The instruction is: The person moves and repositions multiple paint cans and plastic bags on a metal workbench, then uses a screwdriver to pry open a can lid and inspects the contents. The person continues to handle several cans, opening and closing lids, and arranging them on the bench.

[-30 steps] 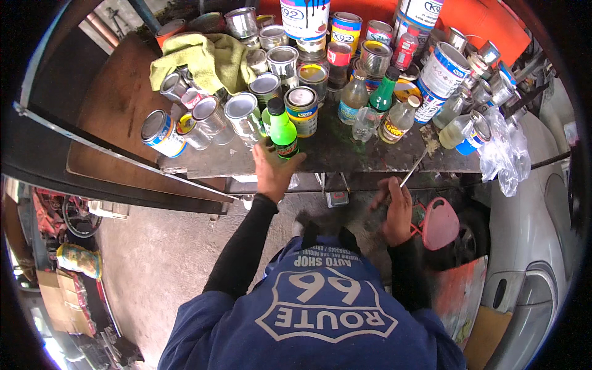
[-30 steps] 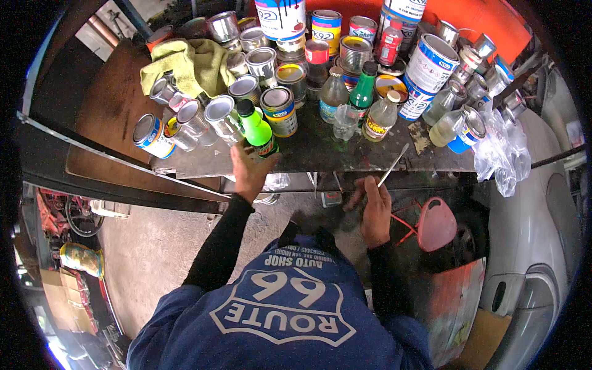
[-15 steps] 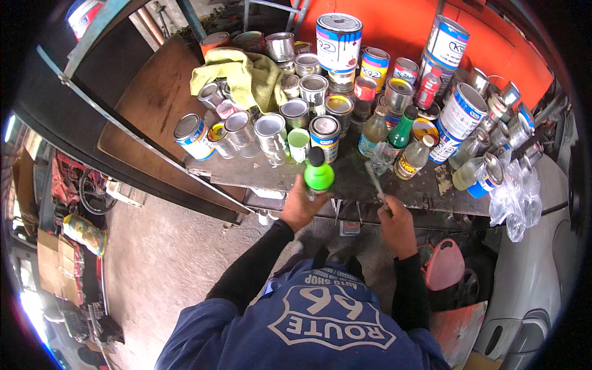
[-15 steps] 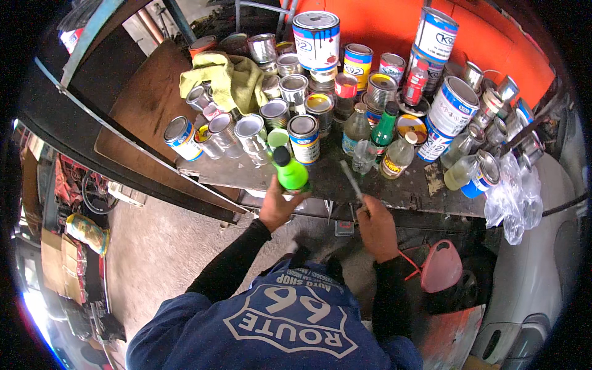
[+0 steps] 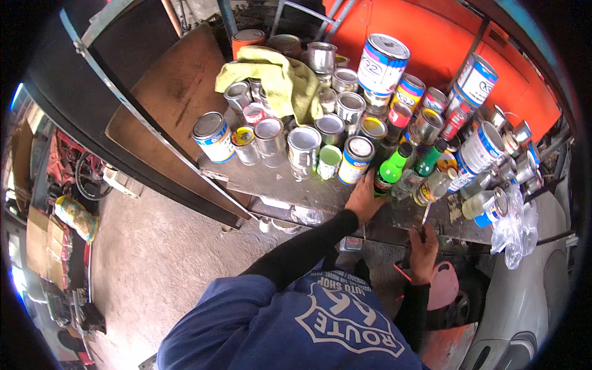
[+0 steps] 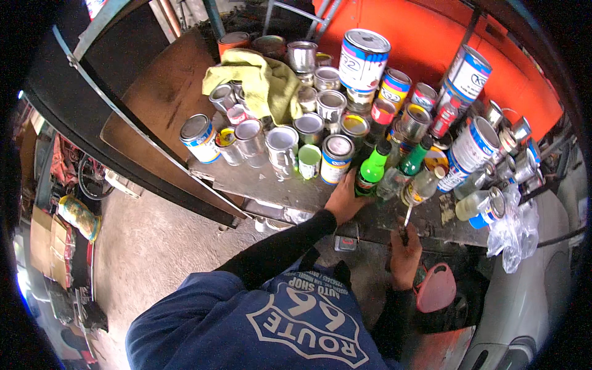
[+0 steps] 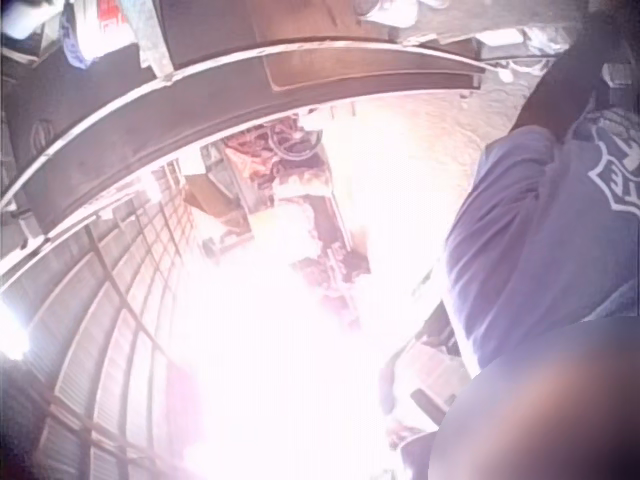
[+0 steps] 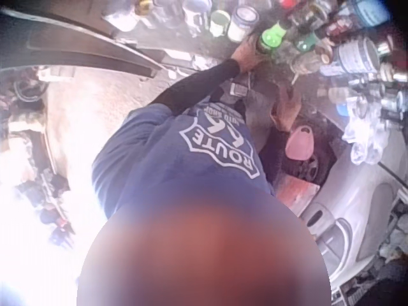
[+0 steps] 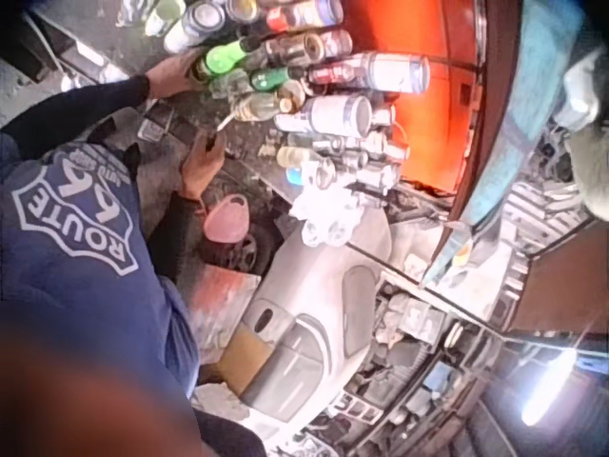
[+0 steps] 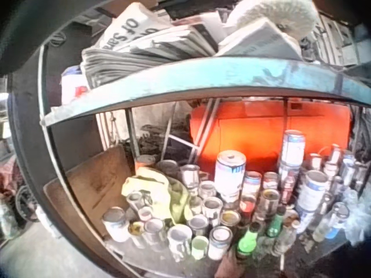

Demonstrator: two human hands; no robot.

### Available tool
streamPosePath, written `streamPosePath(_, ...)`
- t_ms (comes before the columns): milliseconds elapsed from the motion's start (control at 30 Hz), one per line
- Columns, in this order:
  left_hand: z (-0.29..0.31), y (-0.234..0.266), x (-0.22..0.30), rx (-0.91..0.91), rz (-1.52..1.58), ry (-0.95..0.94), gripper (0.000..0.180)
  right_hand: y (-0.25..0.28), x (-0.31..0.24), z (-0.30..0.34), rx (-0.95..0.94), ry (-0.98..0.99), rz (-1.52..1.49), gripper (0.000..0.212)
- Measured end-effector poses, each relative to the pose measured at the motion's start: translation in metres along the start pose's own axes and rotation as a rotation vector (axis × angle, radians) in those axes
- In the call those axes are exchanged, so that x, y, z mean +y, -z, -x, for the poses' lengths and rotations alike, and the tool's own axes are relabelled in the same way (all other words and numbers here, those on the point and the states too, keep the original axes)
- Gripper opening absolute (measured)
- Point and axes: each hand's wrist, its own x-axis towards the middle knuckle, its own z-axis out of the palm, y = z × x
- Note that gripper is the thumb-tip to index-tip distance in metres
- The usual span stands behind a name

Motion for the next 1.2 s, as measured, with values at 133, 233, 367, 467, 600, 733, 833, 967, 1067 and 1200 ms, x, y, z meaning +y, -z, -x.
streamPosePath(133, 0.02, 0.075, 0.025, 0.025, 0.005, -0.204, 0.076, -0.007, -0.011, 0.002, -0.009, -0.054, -0.418, 0.038)
streamPosePath(233, -0.024, 0.168, 0.037, 0.226, -0.255, -0.455, 0.068, -0.021, -0.018, -0.004, -0.063, -0.019, -0.351, 0.037)
streamPosePath(367, -0.121, 0.265, 0.036, 0.493, -0.819, -0.41, 0.067, -0.049, -0.023, -0.012, -0.108, 0.074, -0.332, 0.036)
streamPosePath(467, -0.153, 0.287, 0.023, 0.175, -1.158, -0.055, 0.05, -0.059, -0.024, -0.009, -0.1, 0.091, -0.299, 0.038)
streamPosePath(600, -0.157, 0.308, 0.02, 0.533, -0.638, -0.31, 0.032, -0.059, -0.016, -0.003, -0.067, 0.1, -0.26, 0.04)
streamPosePath(733, -0.128, 0.362, 0.06, 0.793, 0.267, -0.368, 0.021, -0.057, -0.01, -0.006, -0.058, 0.156, -0.23, 0.037)
streamPosePath(833, -0.06, 0.391, 0.094, 0.841, 0.413, -0.622, 0.015, -0.066, -0.016, -0.014, -0.073, 0.167, -0.247, 0.037)
streamPosePath(967, 0.008, 0.431, 0.143, 0.916, 0.58, -0.577, 0.019, -0.093, -0.041, -0.031, -0.201, 0.162, -0.316, 0.025)
streamPosePath(1067, 0.041, 0.471, 0.178, 0.847, 0.668, -0.837, 0.025, -0.11, -0.058, -0.032, -0.235, 0.128, -0.224, 0.011)
streamPosePath(1200, 0.036, 0.538, 0.25, 0.98, 0.333, -1.11, 0.027, -0.133, -0.065, -0.033, -0.341, 0.188, -0.347, 0.032)
